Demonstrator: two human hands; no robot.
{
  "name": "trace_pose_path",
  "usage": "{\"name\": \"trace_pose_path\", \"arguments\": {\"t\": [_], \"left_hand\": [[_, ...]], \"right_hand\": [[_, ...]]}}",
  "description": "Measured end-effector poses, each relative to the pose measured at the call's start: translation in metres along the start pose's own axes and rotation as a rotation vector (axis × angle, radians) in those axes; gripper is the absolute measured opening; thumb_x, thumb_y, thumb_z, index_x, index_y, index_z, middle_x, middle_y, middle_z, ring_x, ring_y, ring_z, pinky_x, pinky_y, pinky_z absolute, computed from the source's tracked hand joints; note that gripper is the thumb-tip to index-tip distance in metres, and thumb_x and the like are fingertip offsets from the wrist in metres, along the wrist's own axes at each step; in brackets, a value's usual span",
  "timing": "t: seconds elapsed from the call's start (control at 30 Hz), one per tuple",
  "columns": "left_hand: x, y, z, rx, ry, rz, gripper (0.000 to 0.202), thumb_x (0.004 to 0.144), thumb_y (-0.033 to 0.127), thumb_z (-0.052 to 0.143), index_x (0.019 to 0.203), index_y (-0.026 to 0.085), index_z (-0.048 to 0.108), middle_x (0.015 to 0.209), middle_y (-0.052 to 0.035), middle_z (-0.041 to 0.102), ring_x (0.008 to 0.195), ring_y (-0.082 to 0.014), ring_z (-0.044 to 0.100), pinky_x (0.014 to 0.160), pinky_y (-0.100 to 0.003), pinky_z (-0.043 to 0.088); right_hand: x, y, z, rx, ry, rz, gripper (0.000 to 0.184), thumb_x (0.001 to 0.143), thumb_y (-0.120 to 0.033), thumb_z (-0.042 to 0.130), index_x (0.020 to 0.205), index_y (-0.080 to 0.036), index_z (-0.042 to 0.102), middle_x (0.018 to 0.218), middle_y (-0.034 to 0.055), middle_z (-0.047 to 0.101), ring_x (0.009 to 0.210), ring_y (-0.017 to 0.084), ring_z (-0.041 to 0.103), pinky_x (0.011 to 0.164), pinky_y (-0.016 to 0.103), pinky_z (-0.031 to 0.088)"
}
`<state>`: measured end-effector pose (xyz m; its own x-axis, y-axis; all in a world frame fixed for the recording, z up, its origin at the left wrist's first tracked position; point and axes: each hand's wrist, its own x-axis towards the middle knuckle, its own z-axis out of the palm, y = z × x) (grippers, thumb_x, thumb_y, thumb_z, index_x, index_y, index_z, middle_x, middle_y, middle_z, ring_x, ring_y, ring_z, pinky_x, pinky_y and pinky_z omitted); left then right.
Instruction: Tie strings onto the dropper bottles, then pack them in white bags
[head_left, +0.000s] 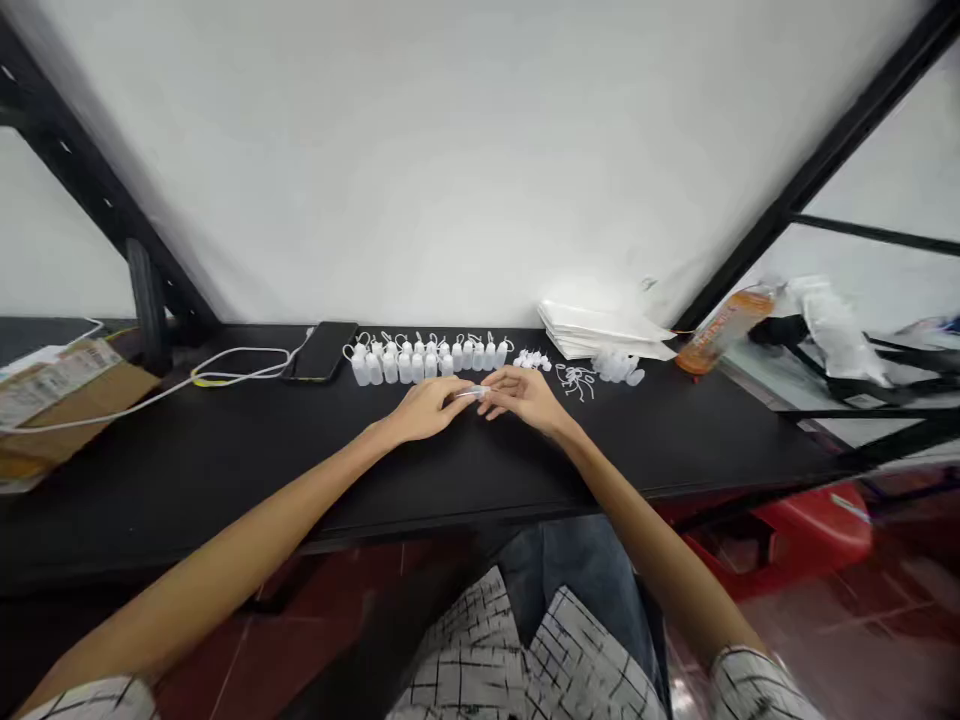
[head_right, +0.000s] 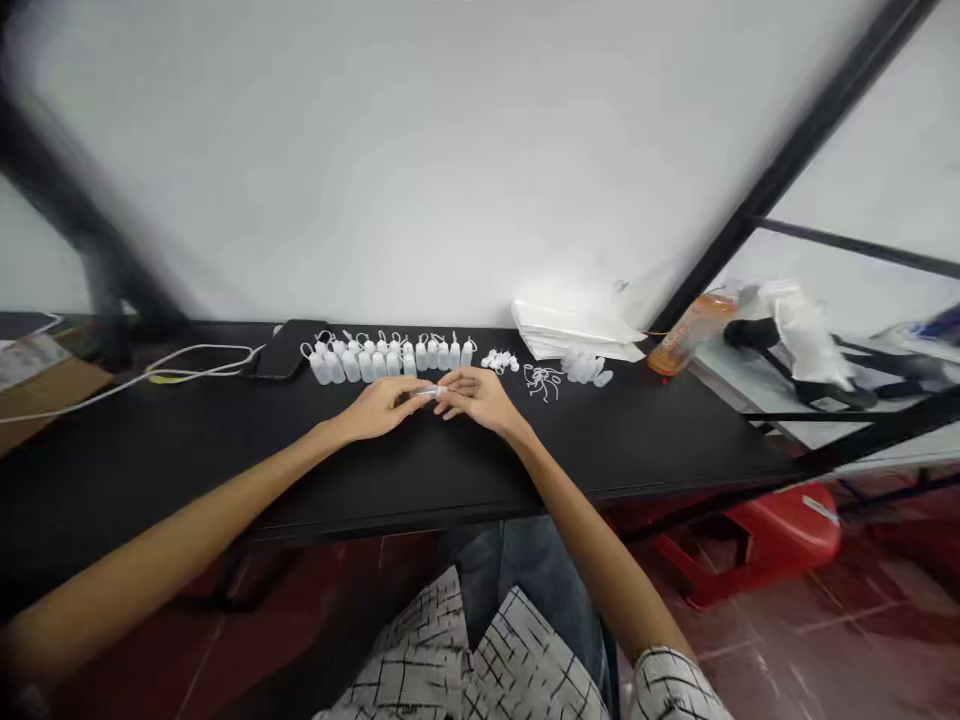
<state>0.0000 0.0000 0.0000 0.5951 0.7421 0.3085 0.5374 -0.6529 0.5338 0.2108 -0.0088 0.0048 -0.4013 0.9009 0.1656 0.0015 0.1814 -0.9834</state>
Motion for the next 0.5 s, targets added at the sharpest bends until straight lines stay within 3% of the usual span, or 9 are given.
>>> {"name": "trace_pose_path", "arguments": {"t": [0.3, 0.5], "left_hand": [[-0.0004, 0.0010, 0.0027, -0.084, 0.075, 0.106, 0.027, 0.095, 0.034, 0.050, 0.103, 0.017, 0.070, 0.086, -0.0040, 0.066, 0.067, -0.0124, 0.054, 0.060, -0.023, 0.039], [-0.0025, -0.0023, 0.0049, 0.001, 0.119, 0.186, 0.027, 0.096, 0.033, 0.048, 0.105, 0.018, 0.070, 0.083, -0.0033, 0.062, 0.065, -0.0118, 0.052, 0.061, -0.023, 0.040]], "right_hand": [[-0.0025, 0.0001, -0.0006, 0.029, -0.017, -0.013, 0.035, 0.071, -0.039, 0.080, 0.090, -0.012, 0.067, 0.070, 0.0058, 0.072, 0.067, 0.020, 0.071, 0.064, 0.034, 0.060], [-0.0013, 0.0004, 0.0003, 0.071, -0.015, -0.005, 0.034, 0.069, -0.038, 0.081, 0.086, -0.012, 0.067, 0.066, 0.0045, 0.070, 0.062, 0.019, 0.070, 0.063, 0.034, 0.060]]}}
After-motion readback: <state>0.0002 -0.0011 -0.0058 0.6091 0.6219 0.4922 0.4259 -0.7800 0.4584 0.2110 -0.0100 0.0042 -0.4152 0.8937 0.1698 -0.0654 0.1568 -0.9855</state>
